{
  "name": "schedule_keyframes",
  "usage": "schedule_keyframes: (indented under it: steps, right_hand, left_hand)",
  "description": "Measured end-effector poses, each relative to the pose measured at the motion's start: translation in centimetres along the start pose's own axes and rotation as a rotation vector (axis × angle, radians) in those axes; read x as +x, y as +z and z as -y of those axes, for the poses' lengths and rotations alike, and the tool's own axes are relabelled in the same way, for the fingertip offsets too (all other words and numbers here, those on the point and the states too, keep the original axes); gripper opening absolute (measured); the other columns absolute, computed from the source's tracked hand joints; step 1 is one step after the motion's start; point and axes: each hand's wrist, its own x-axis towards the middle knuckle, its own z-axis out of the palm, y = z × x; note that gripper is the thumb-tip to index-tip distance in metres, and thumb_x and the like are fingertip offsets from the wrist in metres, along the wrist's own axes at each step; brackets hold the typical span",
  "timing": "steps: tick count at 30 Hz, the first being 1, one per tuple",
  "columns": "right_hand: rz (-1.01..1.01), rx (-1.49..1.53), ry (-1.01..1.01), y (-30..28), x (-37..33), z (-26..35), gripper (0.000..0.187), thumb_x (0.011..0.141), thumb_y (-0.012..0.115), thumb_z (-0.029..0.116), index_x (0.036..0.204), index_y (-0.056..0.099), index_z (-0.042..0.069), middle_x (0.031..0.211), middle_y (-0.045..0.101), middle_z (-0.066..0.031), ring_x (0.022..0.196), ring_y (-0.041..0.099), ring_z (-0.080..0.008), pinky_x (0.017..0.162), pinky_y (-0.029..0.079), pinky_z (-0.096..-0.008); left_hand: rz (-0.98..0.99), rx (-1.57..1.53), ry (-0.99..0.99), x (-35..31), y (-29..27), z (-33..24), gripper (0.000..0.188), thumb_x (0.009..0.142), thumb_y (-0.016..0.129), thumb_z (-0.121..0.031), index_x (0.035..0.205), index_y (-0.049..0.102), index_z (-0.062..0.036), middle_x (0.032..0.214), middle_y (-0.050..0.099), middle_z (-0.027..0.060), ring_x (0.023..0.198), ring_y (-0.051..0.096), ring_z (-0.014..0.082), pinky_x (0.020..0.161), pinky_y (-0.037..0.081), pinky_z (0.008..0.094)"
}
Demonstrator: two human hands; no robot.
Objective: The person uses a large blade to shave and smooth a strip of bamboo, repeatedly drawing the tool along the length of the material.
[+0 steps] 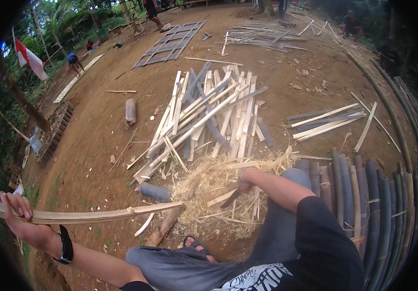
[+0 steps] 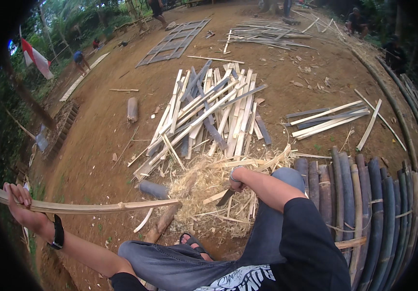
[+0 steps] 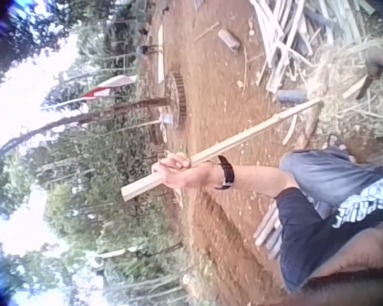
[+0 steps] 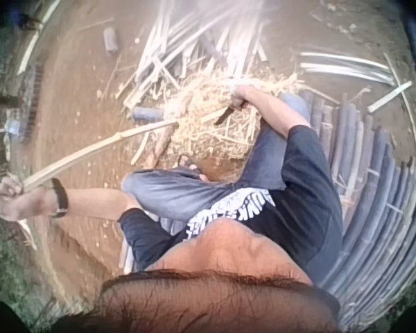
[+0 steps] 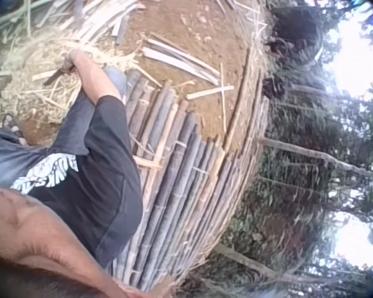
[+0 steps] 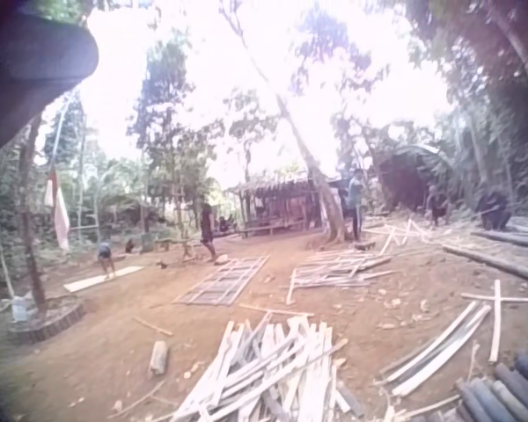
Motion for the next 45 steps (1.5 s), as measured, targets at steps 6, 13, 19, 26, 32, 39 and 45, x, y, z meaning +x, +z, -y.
schedule_keyframes:
  steps: [6,13,19,26,32,39,45]
  right_hand:
    - [-0.401,-0.202,-0.093,-4.0,-11.5,1.8,0.025,0.073,0.071,0.026,0.081,0.070,0.002,0.071,0.067,-0.0083,0.063,0.064,-0.0210,0.062,0.051,-0.0364]
    - [-0.973,0.813,-0.667,-5.4,-23.6,3.5,0.024,0.079,0.069,0.023,0.085,0.063,0.001,0.078,0.068,-0.0146,0.067,0.066,-0.0175,0.060,0.052,-0.0315]
    - [-0.828,1.802,-1.329,0.6,-18.2,11.7,0.015,0.086,0.063,0.012,0.081,0.050,0.007,0.062,0.054,-0.0046,0.051,0.050,-0.0111,0.054,0.047,-0.0288]
    - [-1.244,0.885,-0.392,7.1,-12.1,16.5,0.031,0.079,0.068,0.032,0.083,0.058,0.002,0.055,0.057,-0.0146,0.053,0.059,-0.0292,0.051,0.046,-0.0419]
    - [-1.277,0.602,-0.193,9.3,-9.4,15.3,0.025,0.073,0.066,0.025,0.085,0.060,0.004,0.069,0.063,-0.0215,0.069,0.063,-0.0394,0.062,0.049,-0.0485]
    - [-1.025,0.848,-0.571,11.6,-9.2,19.0,0.037,0.073,0.068,0.034,0.083,0.063,-0.001,0.069,0.064,-0.0229,0.072,0.064,-0.0398,0.067,0.052,-0.0450]
    - [-0.752,1.101,-0.807,12.8,-9.2,26.0,0.061,0.085,0.057,0.053,0.078,0.061,-0.007,0.068,0.064,-0.0227,0.069,0.066,-0.0330,0.069,0.050,-0.0395]
  left_hand:
    - [-0.012,-0.002,0.034,-0.6,1.4,-0.8,0.016,0.096,0.047,-0.015,0.093,0.048,0.0004,0.062,0.027,-0.0031,0.051,0.027,0.0025,0.047,0.022,0.0189]
    - [-0.025,-0.004,0.041,-0.2,-0.3,-1.0,0.015,0.095,0.048,-0.013,0.095,0.049,0.0015,0.063,0.028,-0.0031,0.051,0.028,0.0023,0.046,0.023,0.0186]
    - [-0.033,-0.017,0.006,-0.3,1.2,-0.7,0.018,0.094,0.051,-0.019,0.087,0.052,-0.0027,0.060,0.031,-0.0033,0.050,0.029,0.0042,0.046,0.024,0.0199]
    - [0.039,-0.078,-0.244,-1.2,0.2,-0.3,0.023,0.097,0.048,-0.028,0.088,0.050,-0.0068,0.063,0.033,-0.0020,0.053,0.032,0.0062,0.048,0.028,0.0213]
    - [0.022,-0.126,-0.421,-6.1,0.7,1.9,0.027,0.098,0.045,-0.032,0.085,0.049,-0.0086,0.063,0.035,-0.0016,0.054,0.034,0.0068,0.050,0.030,0.0230]
    - [-0.043,-0.076,-0.329,-9.3,-0.3,3.8,0.039,0.098,0.043,-0.035,0.065,0.035,-0.0148,0.055,0.030,-0.0030,0.043,0.028,0.0065,0.041,0.023,0.0217]
    - [-0.062,0.028,-0.273,-9.4,1.7,4.8,0.048,0.095,0.042,-0.051,0.066,0.033,-0.0145,0.053,0.029,-0.0027,0.041,0.027,0.0064,0.037,0.022,0.0210]
